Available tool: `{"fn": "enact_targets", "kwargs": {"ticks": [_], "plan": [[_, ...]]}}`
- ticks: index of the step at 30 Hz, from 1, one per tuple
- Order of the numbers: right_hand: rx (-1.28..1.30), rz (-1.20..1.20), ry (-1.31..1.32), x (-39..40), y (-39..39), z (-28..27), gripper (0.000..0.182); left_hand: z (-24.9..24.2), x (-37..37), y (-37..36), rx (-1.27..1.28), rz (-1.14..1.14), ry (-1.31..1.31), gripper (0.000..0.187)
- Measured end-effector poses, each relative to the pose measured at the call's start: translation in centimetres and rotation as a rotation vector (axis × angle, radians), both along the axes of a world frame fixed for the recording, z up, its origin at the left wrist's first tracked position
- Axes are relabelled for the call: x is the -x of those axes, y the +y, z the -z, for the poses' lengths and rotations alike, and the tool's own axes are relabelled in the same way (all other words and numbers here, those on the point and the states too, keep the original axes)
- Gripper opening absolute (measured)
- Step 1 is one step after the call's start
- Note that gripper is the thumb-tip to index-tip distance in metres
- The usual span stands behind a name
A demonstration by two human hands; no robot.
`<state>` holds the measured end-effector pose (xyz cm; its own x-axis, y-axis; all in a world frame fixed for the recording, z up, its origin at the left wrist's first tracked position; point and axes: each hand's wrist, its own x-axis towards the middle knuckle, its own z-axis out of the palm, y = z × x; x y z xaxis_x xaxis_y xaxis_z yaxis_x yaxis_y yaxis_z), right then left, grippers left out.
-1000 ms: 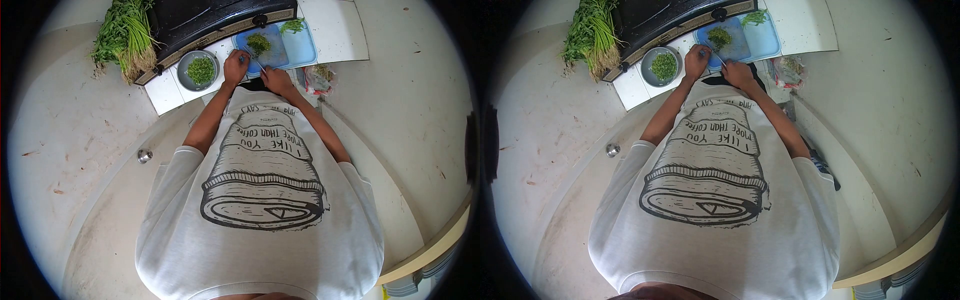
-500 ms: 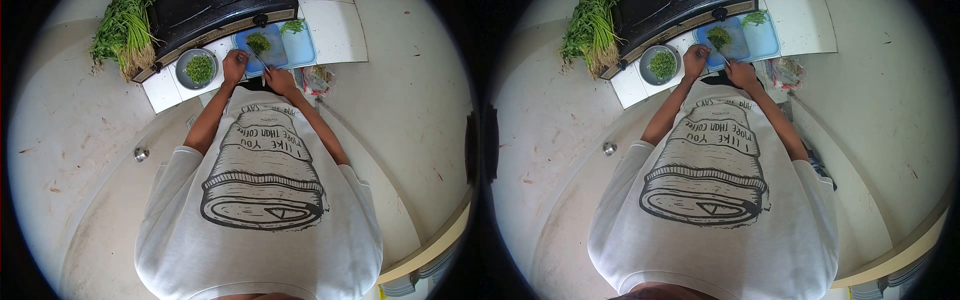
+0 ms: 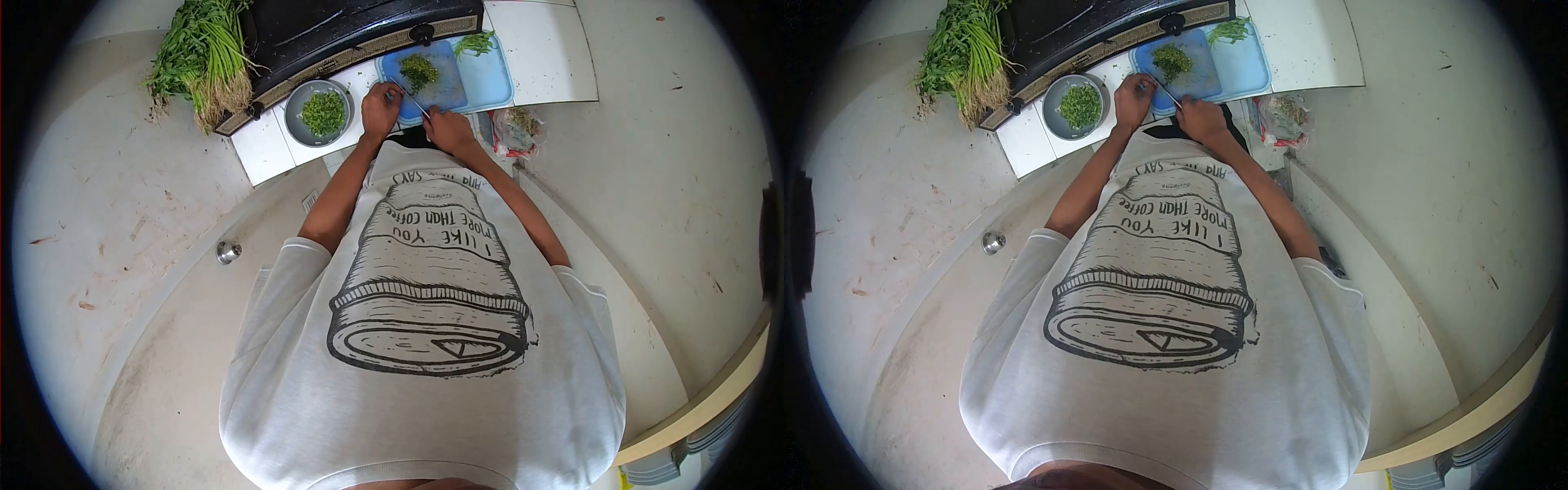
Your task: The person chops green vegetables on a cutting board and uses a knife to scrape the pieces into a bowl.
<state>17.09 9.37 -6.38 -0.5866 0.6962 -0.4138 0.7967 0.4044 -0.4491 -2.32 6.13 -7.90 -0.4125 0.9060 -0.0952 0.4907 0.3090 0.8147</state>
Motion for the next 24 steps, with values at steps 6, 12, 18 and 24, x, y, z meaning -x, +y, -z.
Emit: {"fn": "enact_targets", "kwargs": {"ticks": [6,12,18,24], "plan": [[0.039,0.025,-0.034,-1.3,-0.4,-0.4,0.036,0.3,0.0,-0.1,-0.087,0.010,0.072,0.009],[0.056,0.019,-0.010,-1.7,-0.2,-0.9,0.038,0.2,-0.1,-0.1,-0.006,-0.084,0.023,0.019],[0.065,-0.003,0.042,-1.6,0.0,-1.0,0.035,0.5,0.7,0.2,0.118,-0.060,-0.037,0.025],[0.057,-0.018,0.010,-0.7,0.4,-0.6,0.036,0.8,0.8,0.3,0.039,-0.056,-0.031,0.023]]}}
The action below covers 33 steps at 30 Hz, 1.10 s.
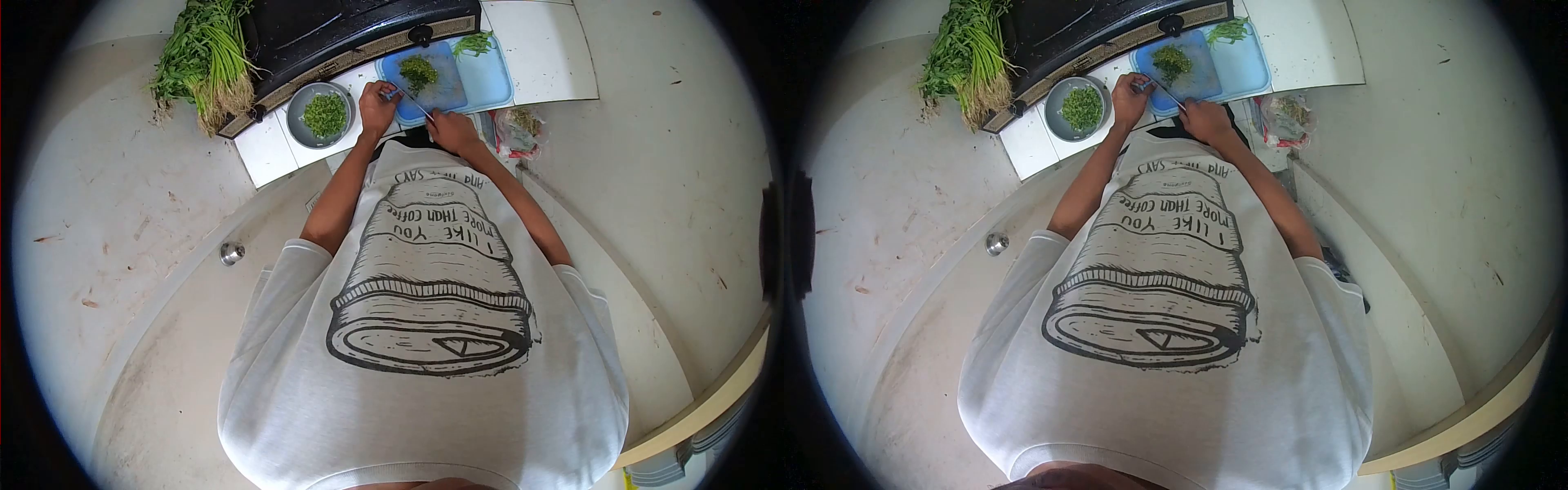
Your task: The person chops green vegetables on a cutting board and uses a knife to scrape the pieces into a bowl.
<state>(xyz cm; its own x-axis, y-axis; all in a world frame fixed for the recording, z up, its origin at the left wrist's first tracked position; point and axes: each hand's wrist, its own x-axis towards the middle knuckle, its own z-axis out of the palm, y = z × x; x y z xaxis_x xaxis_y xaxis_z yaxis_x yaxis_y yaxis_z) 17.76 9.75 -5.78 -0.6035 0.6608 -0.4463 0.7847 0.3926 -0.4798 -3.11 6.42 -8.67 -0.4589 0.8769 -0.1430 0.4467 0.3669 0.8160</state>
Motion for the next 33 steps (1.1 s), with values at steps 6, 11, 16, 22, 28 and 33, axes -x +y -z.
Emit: {"fn": "enact_targets", "kwargs": {"ticks": [6,11,16,22,28,33], "plan": [[0.021,0.017,-0.005,0.1,0.1,-0.1,0.037,-0.3,0.3,-0.1,0.027,0.003,-0.067,0.023],[0.047,0.072,0.004,-0.8,-0.1,-0.1,0.040,-0.3,0.4,-0.2,0.018,0.005,-0.078,0.022],[0.115,0.033,0.073,-0.7,0.1,0.2,0.045,-0.1,0.5,-0.3,0.001,0.040,-0.002,0.022],[0.081,0.013,-0.035,-0.1,0.4,-0.8,0.044,-0.1,1.1,-0.6,0.024,0.086,-0.056,0.025],[0.062,0.004,-0.028,0.1,0.2,-0.6,0.040,-1.2,1.5,-0.6,0.092,0.086,-0.189,0.024],[0.038,-0.009,-0.055,0.0,0.1,-1.2,0.038,-1.0,1.3,-0.1,0.104,0.079,-0.123,0.024]]}}
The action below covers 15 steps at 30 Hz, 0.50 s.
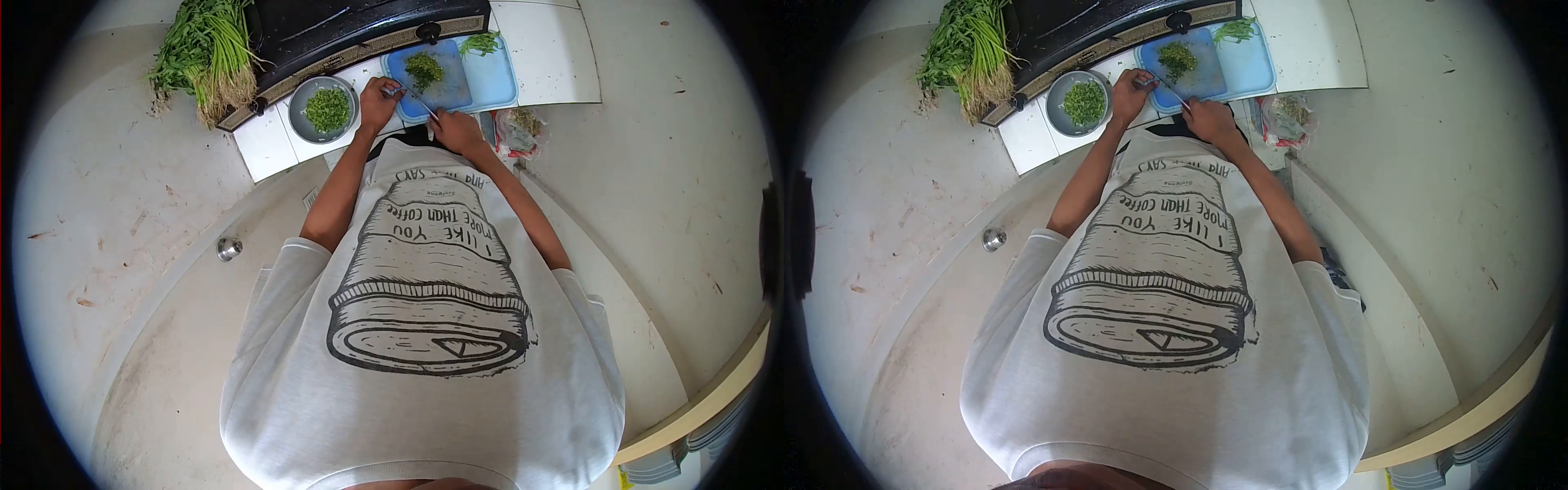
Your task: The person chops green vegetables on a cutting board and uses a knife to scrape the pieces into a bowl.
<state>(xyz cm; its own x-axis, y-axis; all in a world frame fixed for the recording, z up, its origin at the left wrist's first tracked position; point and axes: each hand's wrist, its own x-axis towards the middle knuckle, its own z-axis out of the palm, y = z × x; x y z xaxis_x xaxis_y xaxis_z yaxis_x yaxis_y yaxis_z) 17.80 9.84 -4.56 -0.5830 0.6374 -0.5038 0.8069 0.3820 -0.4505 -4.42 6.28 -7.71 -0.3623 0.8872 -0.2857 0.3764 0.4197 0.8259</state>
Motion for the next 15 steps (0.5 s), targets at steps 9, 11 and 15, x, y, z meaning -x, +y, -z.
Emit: {"fn": "enact_targets", "kwargs": {"ticks": [9,11,15], "plan": [[0.008,0.023,-0.034,0.8,-0.3,-0.2,0.038,0.8,-0.1,0.0,-0.086,-0.017,0.095,0.019],[-0.008,0.027,-0.033,1.0,-0.5,0.0,0.039,0.6,0.0,-0.2,-0.030,-0.026,0.043,0.020],[-0.032,0.055,-0.035,0.6,-0.5,-0.2,0.038,1.4,0.1,-0.4,0.026,-0.041,-0.037,0.020]]}}
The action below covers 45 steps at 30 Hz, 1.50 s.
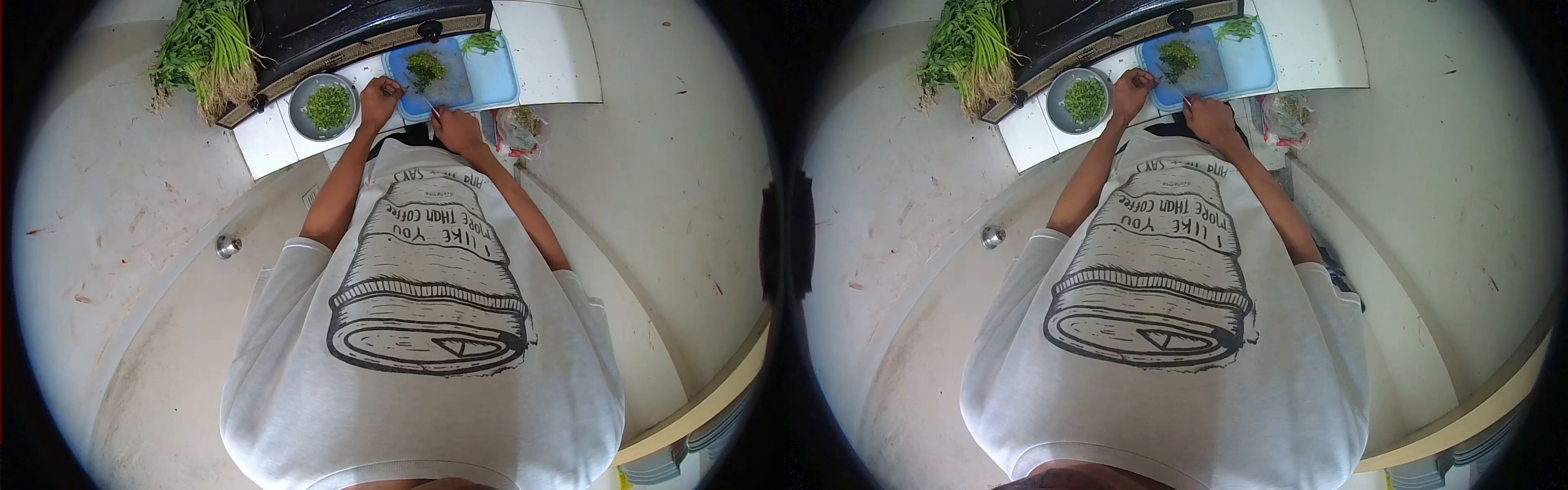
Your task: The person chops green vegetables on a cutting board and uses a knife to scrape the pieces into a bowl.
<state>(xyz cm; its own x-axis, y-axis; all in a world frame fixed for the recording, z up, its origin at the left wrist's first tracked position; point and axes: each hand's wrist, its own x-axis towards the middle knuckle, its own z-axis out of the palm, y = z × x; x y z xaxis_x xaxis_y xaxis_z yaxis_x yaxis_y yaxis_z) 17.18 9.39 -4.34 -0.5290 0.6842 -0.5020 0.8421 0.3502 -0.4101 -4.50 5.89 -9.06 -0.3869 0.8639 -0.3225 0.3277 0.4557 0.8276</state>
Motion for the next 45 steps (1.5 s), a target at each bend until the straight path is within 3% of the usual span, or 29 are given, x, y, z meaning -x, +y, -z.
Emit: {"fn": "enact_targets", "kwargs": {"ticks": [14,18,45], "plan": [[-0.090,-0.092,0.032,0.2,-0.2,0.4,0.035,-0.5,0.0,0.0,0.029,0.021,0.018,0.018],[-0.065,-0.072,0.043,-0.2,-0.3,0.7,0.035,-0.3,-0.1,-0.2,-0.068,-0.018,-0.008,0.021],[0.030,-0.029,0.003,-1.2,-0.1,-0.7,0.038,0.0,-0.4,-1.0,-0.102,0.006,-0.003,0.023]]}}
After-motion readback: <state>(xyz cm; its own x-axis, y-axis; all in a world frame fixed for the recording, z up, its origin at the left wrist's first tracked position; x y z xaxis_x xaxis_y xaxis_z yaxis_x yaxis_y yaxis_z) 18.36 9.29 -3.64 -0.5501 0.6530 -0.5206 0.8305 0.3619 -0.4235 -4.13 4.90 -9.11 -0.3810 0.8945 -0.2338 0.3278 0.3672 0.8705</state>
